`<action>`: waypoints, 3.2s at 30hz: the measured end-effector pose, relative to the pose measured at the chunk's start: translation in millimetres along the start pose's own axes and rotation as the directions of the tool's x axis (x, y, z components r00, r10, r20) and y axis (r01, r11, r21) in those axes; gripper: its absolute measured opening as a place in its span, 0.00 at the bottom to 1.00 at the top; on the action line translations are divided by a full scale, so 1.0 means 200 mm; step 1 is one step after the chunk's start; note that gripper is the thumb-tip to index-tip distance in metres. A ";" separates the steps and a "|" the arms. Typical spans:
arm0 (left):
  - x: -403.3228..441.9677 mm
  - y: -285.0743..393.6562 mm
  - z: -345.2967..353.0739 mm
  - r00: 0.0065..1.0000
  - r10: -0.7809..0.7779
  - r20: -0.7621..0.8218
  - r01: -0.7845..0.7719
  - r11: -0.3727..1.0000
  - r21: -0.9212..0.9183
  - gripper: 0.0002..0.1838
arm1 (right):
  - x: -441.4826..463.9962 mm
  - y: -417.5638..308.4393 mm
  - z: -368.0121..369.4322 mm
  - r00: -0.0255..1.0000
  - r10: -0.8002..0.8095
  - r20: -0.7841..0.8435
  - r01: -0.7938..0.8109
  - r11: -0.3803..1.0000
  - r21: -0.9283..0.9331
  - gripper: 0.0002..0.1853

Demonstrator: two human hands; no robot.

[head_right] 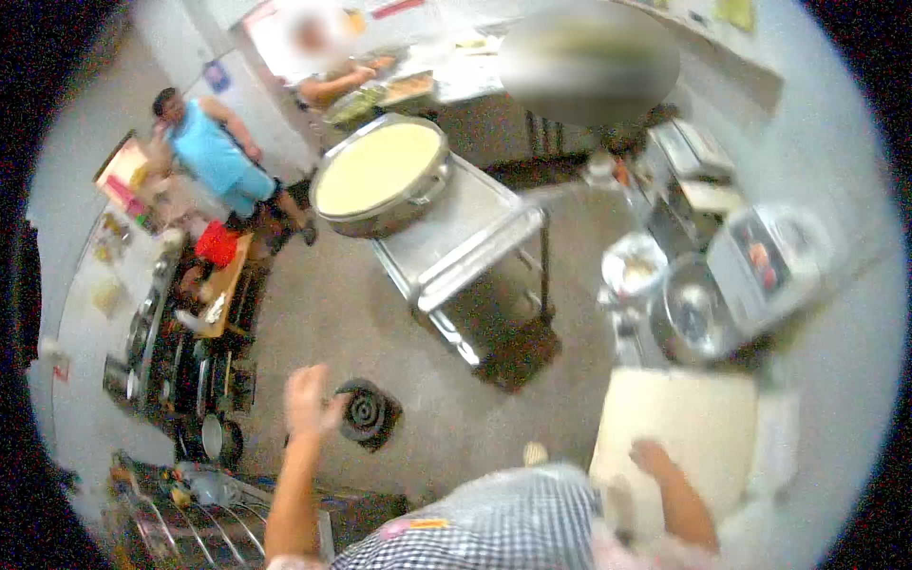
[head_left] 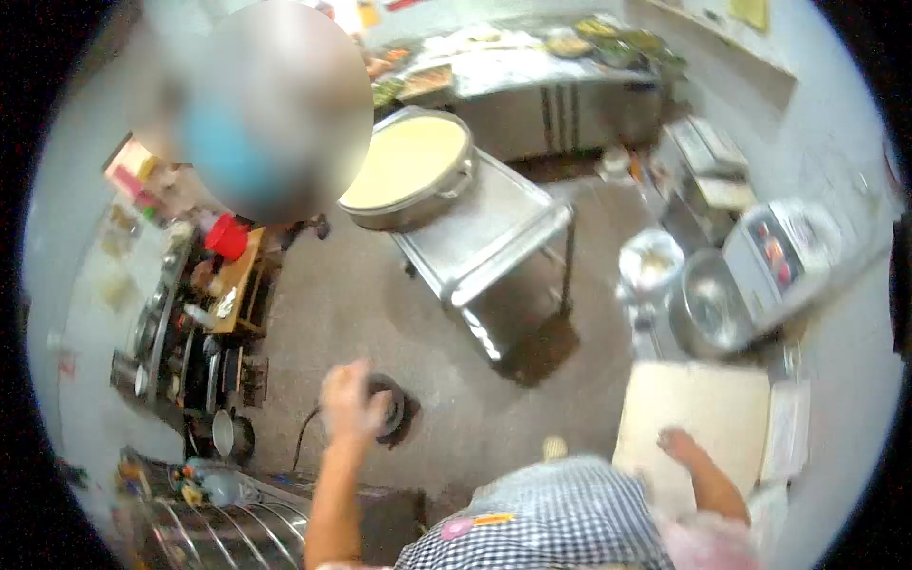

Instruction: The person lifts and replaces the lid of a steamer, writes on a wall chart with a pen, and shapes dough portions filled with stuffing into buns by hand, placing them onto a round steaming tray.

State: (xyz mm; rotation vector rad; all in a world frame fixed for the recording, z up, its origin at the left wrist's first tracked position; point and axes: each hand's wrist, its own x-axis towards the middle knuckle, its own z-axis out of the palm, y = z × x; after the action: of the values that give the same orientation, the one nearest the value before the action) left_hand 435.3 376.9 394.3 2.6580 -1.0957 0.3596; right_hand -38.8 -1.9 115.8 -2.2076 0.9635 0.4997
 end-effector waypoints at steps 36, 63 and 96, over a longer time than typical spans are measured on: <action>1.18 0.50 1.18 0.544 -0.839 0.012 0.728 0.479 0.491 0.18 | 2.41 0.95 -1.60 0.992 0.040 0.122 -0.066 0.974 0.216 0.09; 4.58 1.03 2.40 0.993 0.007 -0.116 -0.052 0.923 -0.382 0.17 | 4.35 -1.41 -3.80 0.850 -0.518 -0.096 0.493 0.847 -0.200 0.22; 7.35 1.12 3.43 0.966 0.129 -0.222 -0.204 0.911 -0.358 0.19 | 5.64 -1.72 -4.39 0.781 -0.624 -0.019 0.559 0.712 -0.425 0.31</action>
State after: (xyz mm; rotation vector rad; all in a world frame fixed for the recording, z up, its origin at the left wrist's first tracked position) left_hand 1377.2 -953.3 242.5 2.1508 -1.1952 0.3857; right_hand 1025.2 -1009.6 235.0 -2.7905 0.1625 0.2147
